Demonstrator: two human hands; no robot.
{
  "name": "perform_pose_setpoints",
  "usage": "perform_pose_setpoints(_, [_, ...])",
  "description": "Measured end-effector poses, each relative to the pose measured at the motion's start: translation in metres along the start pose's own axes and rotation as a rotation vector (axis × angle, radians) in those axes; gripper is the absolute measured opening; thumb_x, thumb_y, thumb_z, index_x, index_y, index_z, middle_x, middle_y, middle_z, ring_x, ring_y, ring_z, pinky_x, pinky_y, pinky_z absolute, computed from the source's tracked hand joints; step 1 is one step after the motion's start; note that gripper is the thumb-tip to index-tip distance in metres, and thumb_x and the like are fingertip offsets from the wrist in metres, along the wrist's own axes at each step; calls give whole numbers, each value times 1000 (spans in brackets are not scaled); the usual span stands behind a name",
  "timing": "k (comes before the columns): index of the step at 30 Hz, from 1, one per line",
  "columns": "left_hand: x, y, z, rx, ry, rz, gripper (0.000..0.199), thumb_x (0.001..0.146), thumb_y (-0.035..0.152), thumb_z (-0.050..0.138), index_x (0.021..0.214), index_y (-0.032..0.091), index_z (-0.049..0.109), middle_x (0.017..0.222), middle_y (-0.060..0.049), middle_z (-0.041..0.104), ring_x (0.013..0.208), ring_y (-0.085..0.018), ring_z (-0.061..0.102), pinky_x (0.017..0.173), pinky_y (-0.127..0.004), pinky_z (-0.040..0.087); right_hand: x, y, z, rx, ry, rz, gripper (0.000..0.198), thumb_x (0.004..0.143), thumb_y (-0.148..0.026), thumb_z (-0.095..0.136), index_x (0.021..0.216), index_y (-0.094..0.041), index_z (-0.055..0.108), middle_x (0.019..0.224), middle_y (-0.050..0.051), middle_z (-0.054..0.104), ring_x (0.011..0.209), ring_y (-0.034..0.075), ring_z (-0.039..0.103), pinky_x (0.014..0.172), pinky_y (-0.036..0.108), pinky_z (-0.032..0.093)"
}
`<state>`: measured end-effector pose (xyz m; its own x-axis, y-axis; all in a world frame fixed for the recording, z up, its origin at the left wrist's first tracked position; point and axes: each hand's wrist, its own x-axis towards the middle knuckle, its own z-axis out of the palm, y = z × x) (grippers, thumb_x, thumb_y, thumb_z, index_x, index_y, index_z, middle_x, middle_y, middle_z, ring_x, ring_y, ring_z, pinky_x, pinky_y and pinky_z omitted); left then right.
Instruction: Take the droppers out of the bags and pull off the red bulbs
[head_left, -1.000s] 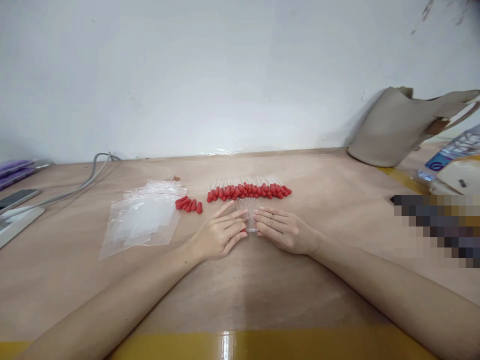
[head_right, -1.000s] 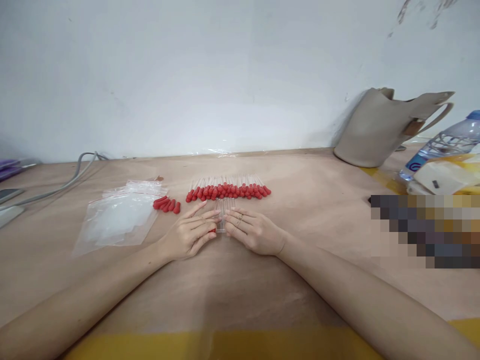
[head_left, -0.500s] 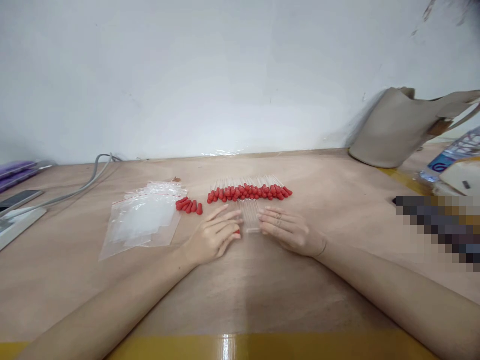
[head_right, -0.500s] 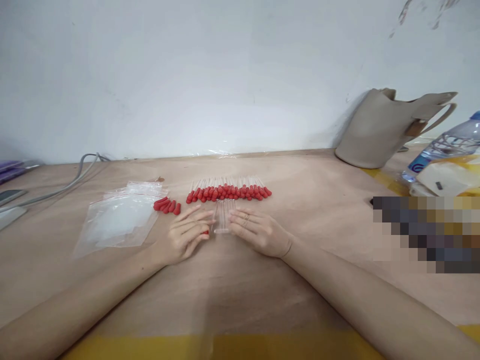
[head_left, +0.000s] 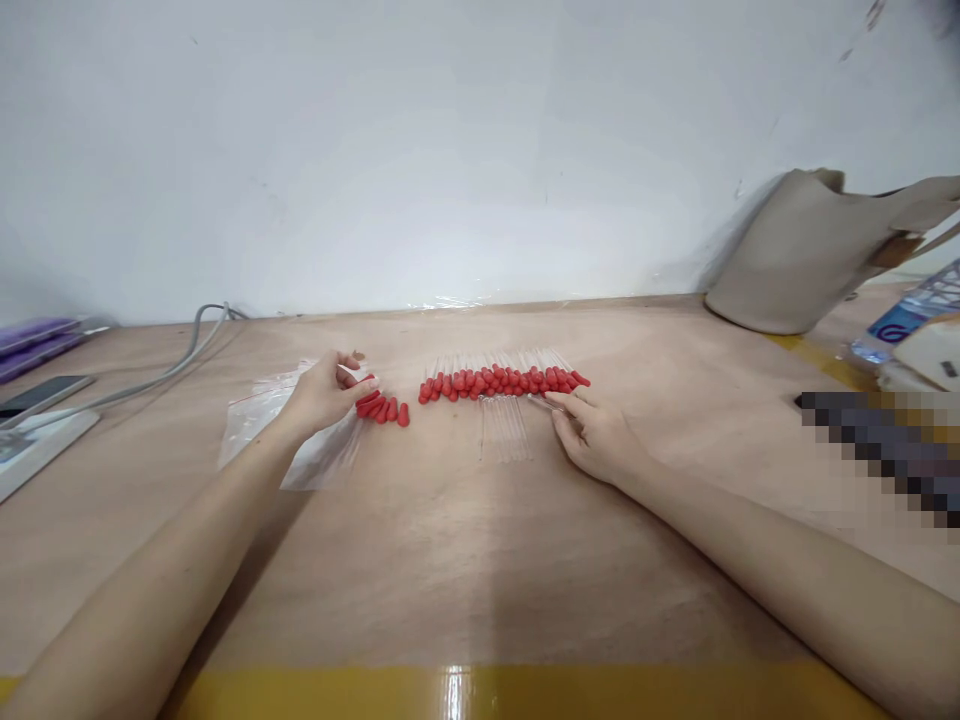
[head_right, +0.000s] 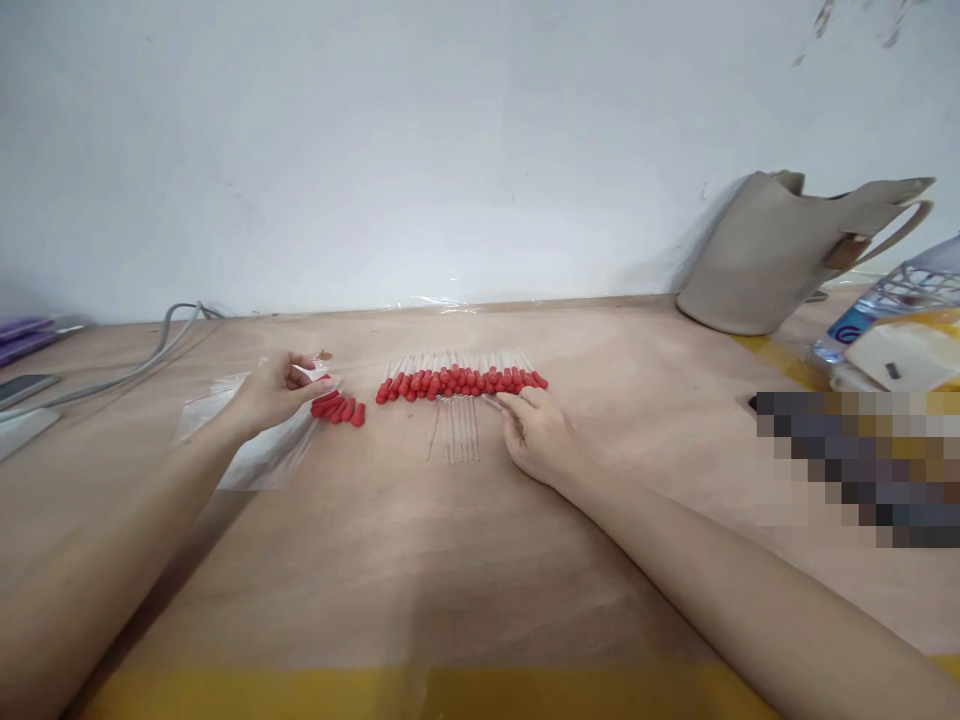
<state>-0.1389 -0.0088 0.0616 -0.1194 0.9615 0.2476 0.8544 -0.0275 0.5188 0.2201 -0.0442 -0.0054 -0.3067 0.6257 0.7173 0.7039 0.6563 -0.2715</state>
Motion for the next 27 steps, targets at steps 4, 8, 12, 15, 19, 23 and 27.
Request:
perform_pose_setpoints(4, [-1,-5,6,32,-71,-30,42,59,54,64,79,19,53,67,1,58,63,-15,57,57,-25,42,1,-3,0,-5,-56,57,17,82,-20,42,88,-16,58,74,6,59,66,17,53,60,28,42])
perform_pose_setpoints(8, [0,-6,6,40,-117,-66,38,60,54,62,75,19,54,70,0,61,65,-16,57,58,-25,42,1,-6,1,-16,-95,97,10,81,-20,44,79,-17,54,70,4,59,64,15,53,57,26,39])
perform_pose_setpoints(12, [3,-5,1,136,-32,-49,35,69,54,53,70,19,55,66,-1,60,64,-17,57,57,-26,40,1,-11,2,-15,-125,110,11,79,-18,44,74,-17,54,69,4,58,64,15,53,58,25,39])
perform_pose_setpoints(15, [1,2,0,219,43,-2,33,73,51,49,68,19,55,65,-1,59,61,-18,55,57,-28,38,2,-15,4,-10,-131,111,14,78,-17,44,79,-17,58,71,5,60,63,15,53,58,25,39])
perform_pose_setpoints(19, [-9,16,15,228,128,254,26,75,44,51,70,18,56,76,-4,60,74,-19,56,68,-30,41,2,-20,7,-46,-83,86,19,79,-18,44,83,-17,62,70,4,62,61,14,54,58,26,39])
perform_pose_setpoints(23, [-23,28,39,371,240,471,26,78,42,50,73,19,62,83,-7,59,92,-26,50,82,-41,35,2,-25,9,-142,-35,105,17,77,-18,47,82,-19,63,61,1,62,55,13,53,62,28,35])
perform_pose_setpoints(27, [-29,35,54,427,290,517,28,79,43,52,77,20,66,92,-9,59,92,-28,49,80,-45,31,2,-28,9,-123,-49,118,15,75,-17,49,82,-20,62,61,-1,63,56,13,54,66,29,33])
